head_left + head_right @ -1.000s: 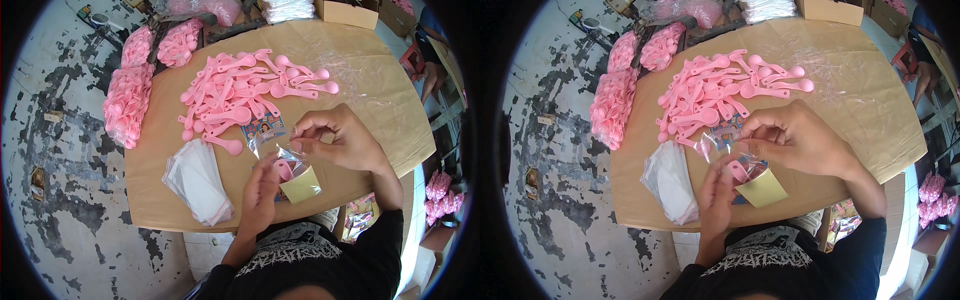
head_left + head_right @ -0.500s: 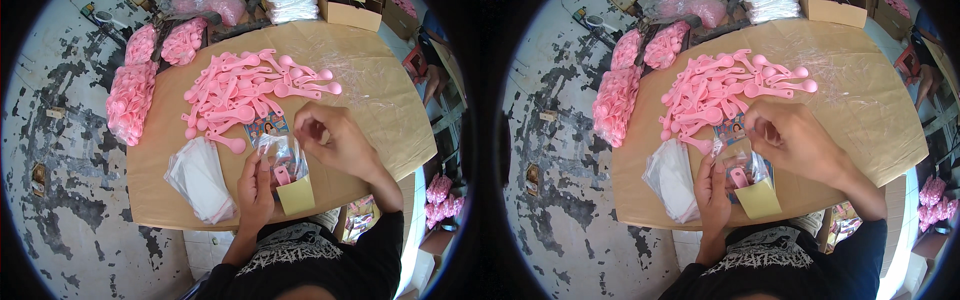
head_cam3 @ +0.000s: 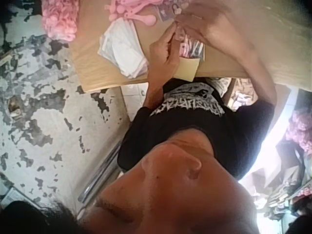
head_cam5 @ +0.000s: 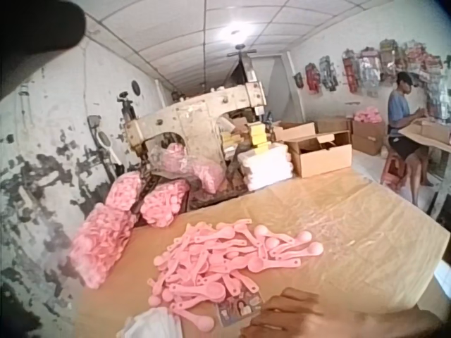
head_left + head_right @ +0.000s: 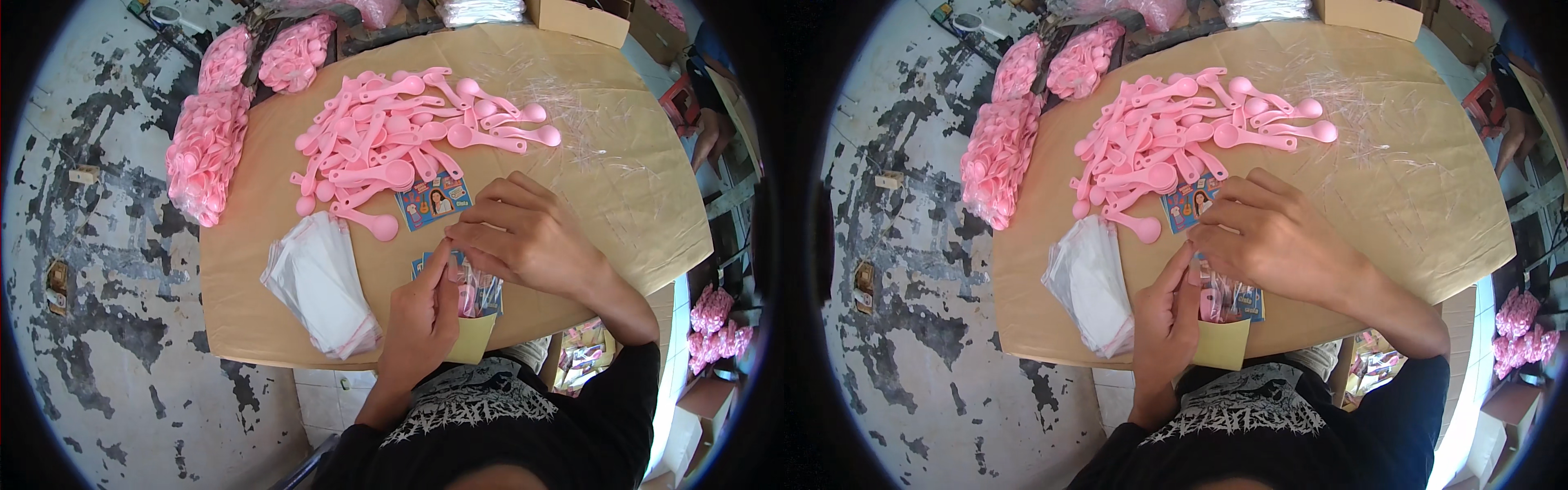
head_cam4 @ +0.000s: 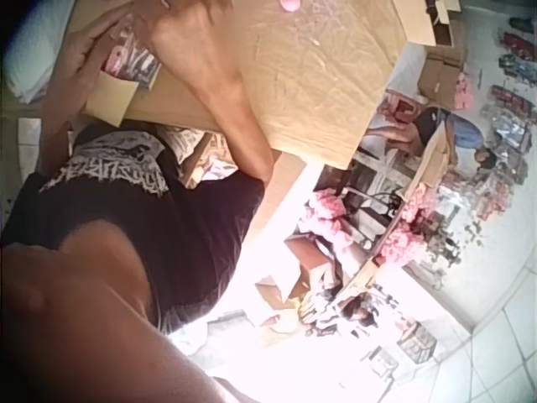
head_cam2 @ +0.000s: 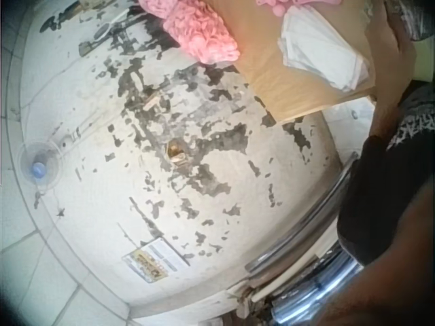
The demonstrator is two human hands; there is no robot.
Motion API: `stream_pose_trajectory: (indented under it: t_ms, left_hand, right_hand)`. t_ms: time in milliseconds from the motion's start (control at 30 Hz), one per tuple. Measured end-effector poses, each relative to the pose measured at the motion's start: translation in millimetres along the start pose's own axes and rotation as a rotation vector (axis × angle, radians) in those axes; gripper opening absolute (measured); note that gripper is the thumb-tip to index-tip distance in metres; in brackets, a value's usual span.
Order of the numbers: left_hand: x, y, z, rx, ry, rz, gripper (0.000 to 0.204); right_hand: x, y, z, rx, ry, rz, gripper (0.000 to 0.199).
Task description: Packaging pink plastic spoons and product labels into clear plastic bags.
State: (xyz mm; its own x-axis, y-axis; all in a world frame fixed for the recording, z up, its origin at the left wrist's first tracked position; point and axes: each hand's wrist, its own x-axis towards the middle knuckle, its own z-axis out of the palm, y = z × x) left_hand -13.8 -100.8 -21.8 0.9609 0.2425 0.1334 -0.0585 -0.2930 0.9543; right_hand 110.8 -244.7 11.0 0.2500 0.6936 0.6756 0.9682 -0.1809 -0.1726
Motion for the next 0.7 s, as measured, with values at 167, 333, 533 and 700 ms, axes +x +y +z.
stream_pose_trajectory:
  t_ms: [167, 333, 533, 700]
  left_hand:
    - [2.9, 10.7, -5.3, 0.155, -0.137, 0.019, 0.040]
    - [-0.5, 6.7, -5.2, 0.072, -0.103, -0.011, 0.037]
    - [-0.6, 1.9, -10.1, -0.059, -0.074, -0.077, 0.040]
    - [0.8, 0.5, -6.8, 0.056, -0.016, 0.030, 0.034]
  right_hand:
    - [-0.9, 5.0, 4.7, 0.037, -0.069, 0.006, 0.022]
    - [-2.7, 5.3, 12.3, 0.151, -0.091, 0.119, 0.017]
    - [3.8, 5.5, 5.4, 0.215, -0.061, 0.075, 0.017]
    - [0.0, 4.7, 15.5, 0.149, -0.044, 0.007, 0.024]
